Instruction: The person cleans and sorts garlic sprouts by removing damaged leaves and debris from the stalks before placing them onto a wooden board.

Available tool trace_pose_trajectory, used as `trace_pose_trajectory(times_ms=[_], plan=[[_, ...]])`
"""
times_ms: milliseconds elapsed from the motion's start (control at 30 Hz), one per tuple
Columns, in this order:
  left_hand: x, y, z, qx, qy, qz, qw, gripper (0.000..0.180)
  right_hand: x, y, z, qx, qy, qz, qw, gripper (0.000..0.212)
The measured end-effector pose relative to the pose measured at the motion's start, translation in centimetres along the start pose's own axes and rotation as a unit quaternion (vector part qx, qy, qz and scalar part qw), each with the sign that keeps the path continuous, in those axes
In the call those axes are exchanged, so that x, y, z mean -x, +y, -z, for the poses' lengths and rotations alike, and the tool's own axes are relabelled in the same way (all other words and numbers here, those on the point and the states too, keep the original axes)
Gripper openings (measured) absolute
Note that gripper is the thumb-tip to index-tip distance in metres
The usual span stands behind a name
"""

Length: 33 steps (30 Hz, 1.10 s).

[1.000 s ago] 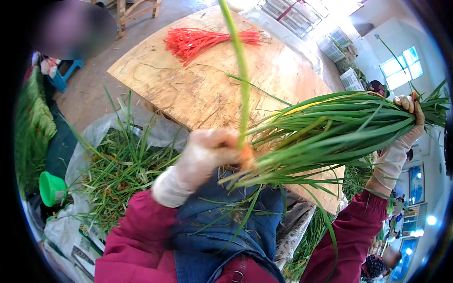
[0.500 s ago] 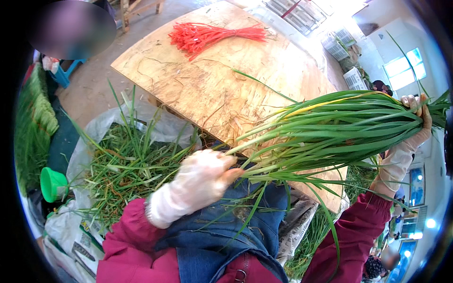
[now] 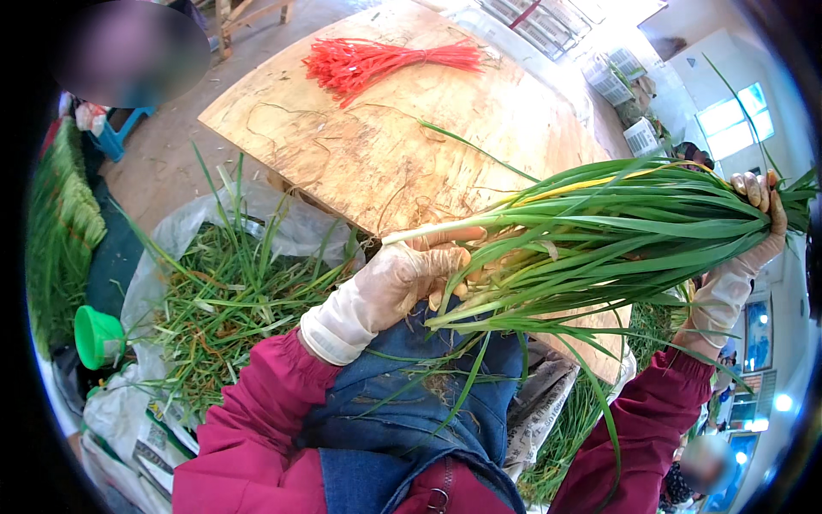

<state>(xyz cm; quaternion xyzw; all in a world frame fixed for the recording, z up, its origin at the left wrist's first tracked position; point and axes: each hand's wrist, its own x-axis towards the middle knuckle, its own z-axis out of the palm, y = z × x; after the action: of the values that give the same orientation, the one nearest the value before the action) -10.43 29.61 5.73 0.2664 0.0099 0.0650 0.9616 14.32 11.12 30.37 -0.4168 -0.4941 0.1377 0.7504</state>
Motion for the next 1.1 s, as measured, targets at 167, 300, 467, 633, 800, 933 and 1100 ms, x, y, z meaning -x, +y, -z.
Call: trace_pose_trajectory(times_ms=[167,300,467,633,800,933,1100], plan=[[1.2,0.2,-0.6,-0.027,0.056,-0.05,0.997,0.031,-0.2,-0.2,0.2,0.004,0.001,-0.004,1.0,0.025],[3.2,0.6,0.7,0.013,0.089,-0.081,0.993,0.021,-0.3,-0.3,1.3,0.01,0.02,-0.006,1.0,0.026],[8.8,2.5,4.8,-0.099,0.015,-0.1,0.99,0.017,0.0,-0.8,1.7,0.018,0.019,-0.008,1.0,0.025],[16.5,5.2,8.3,-0.218,0.141,-0.115,0.959,0.017,-0.4,-0.8,1.6,0.007,0.022,-0.009,1.0,0.025],[20.9,6.5,9.8,-0.243,0.178,-0.176,0.937,0.01,-0.3,-1.0,1.8,0.024,0.04,-0.003,0.999,0.024],[25.3,9.8,10.2,-0.265,0.204,-0.298,0.894,0.01,0.0,1.8,2.1,0.031,0.088,0.005,0.996,0.022],[22.7,19.8,6.9,-0.008,-0.042,-0.222,0.974,0.017,0.7,-1.5,4.4,0.011,0.074,0.004,0.997,0.024]])
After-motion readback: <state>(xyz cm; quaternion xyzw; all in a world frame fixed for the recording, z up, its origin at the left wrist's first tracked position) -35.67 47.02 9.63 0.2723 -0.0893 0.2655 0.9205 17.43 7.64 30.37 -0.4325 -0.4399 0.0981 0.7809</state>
